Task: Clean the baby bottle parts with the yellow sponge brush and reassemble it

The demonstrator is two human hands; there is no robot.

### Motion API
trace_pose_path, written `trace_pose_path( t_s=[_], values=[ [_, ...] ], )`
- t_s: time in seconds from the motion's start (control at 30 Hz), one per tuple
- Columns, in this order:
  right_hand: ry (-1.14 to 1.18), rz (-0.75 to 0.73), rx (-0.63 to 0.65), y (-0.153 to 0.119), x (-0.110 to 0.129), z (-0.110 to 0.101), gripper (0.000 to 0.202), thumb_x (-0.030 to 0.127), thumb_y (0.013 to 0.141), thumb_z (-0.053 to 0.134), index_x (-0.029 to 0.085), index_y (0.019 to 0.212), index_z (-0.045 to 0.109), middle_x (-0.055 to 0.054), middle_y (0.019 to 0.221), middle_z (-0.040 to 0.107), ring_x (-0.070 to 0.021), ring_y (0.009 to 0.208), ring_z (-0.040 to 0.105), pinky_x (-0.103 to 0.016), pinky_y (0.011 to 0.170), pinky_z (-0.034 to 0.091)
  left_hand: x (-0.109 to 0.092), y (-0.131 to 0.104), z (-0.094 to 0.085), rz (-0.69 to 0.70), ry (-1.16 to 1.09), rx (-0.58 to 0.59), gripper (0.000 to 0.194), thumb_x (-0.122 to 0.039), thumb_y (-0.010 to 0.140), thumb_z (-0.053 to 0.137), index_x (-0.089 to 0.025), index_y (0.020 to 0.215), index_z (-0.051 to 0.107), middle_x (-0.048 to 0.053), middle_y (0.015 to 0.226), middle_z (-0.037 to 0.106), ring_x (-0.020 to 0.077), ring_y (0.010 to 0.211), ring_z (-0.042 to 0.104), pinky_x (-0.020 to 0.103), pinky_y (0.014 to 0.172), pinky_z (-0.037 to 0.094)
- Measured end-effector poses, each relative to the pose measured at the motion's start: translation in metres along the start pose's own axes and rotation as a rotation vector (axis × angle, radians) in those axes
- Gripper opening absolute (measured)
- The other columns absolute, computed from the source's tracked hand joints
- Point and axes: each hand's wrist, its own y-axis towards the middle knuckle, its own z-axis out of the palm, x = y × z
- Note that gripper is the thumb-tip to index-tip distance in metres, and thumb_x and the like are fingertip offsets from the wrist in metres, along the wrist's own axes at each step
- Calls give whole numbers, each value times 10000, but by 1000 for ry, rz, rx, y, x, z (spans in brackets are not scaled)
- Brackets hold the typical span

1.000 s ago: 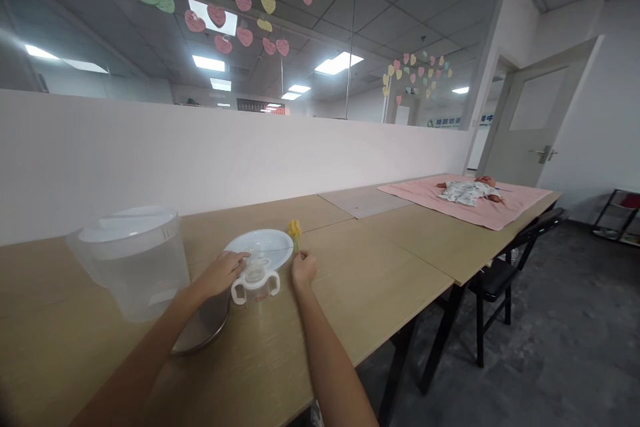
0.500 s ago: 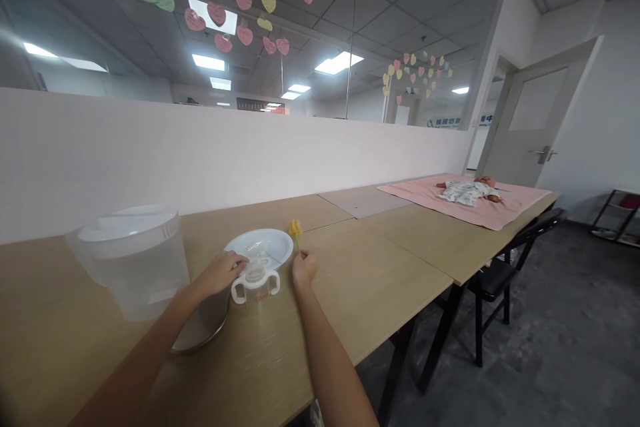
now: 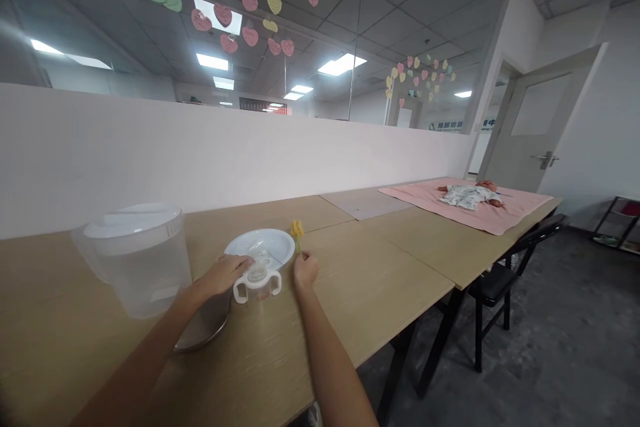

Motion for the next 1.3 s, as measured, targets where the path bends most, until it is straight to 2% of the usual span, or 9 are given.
trace_pose_path(
  t_s=[0.1, 0.3, 0.53, 0.77, 0.87, 0.97, 1.07, 1.2, 1.3],
  values=[
    [0, -4, -2, 0, -1, 0, 209, 227, 722, 503, 158, 794, 686, -90, 756, 701, -220, 709, 641, -265, 580, 420, -1, 1, 2, 6, 33, -10, 489, -405, 912, 202, -218, 861, 651, 85, 910, 694, 251, 932, 605, 396, 893, 348],
    [0, -2, 0, 0, -1, 0, 216, 229, 724, 495, 153, 793, 685, -92, 755, 700, -229, 700, 641, -280, 584, 426, 2, 2, 7, -1, 23, -41, 438, -419, 893, 244, -215, 1002, 616, 96, 967, 670, 260, 972, 577, 402, 888, 350],
    [-9, 0, -12, 0, -2, 0, 201, 220, 722, 490, 162, 792, 670, -80, 762, 696, -216, 704, 638, -266, 582, 422, 2, 0, 6, -16, 13, -65, 373, -441, 869, 313, -194, 801, 584, 73, 883, 658, 238, 892, 571, 393, 869, 347],
    [-25, 20, -95, 1, 0, 0, 203, 182, 762, 402, 180, 787, 604, -94, 803, 683, -210, 734, 627, -263, 586, 416, -3, -1, 1, -42, -36, -85, 266, -420, 842, 390, -214, 785, 548, 41, 798, 657, 218, 824, 586, 341, 818, 375],
    [-29, 38, -121, 0, 1, -2, 193, 166, 757, 390, 196, 778, 579, -70, 741, 669, -201, 680, 615, -260, 560, 402, -2, 0, 2, -57, -87, -126, 181, -372, 800, 455, -215, 817, 543, 31, 778, 645, 205, 785, 588, 290, 723, 400],
    [-27, 51, -143, -2, 3, -6, 188, 165, 746, 393, 201, 774, 575, -65, 734, 662, -202, 664, 601, -263, 550, 384, 0, 1, 2, -78, -143, -170, 136, -290, 773, 463, -206, 842, 544, 31, 818, 643, 191, 782, 588, 274, 703, 412],
    [-17, 43, -169, -7, 10, -12, 210, 191, 764, 380, 191, 806, 586, -79, 776, 664, -205, 689, 595, -267, 564, 369, 2, 3, 0, -69, -265, -220, 160, -275, 775, 441, -198, 852, 557, 30, 866, 652, 179, 814, 593, 273, 740, 431],
    [2, 10, -205, -16, 27, -23, 260, 297, 823, 363, 187, 901, 585, -75, 814, 665, -197, 705, 586, -258, 574, 345, 1, 5, -9, -34, -452, -329, 239, -343, 790, 439, -192, 890, 594, 34, 980, 663, 186, 918, 592, 291, 844, 434],
    [39, -94, -226, -25, 42, -31, 329, 421, 851, 344, 201, 887, 586, -39, 768, 653, -179, 662, 563, -243, 570, 330, -5, 4, -22, -47, -524, -424, 283, -358, 775, 467, -186, 961, 595, 47, 1038, 657, 195, 970, 586, 309, 893, 424]
  ],
)
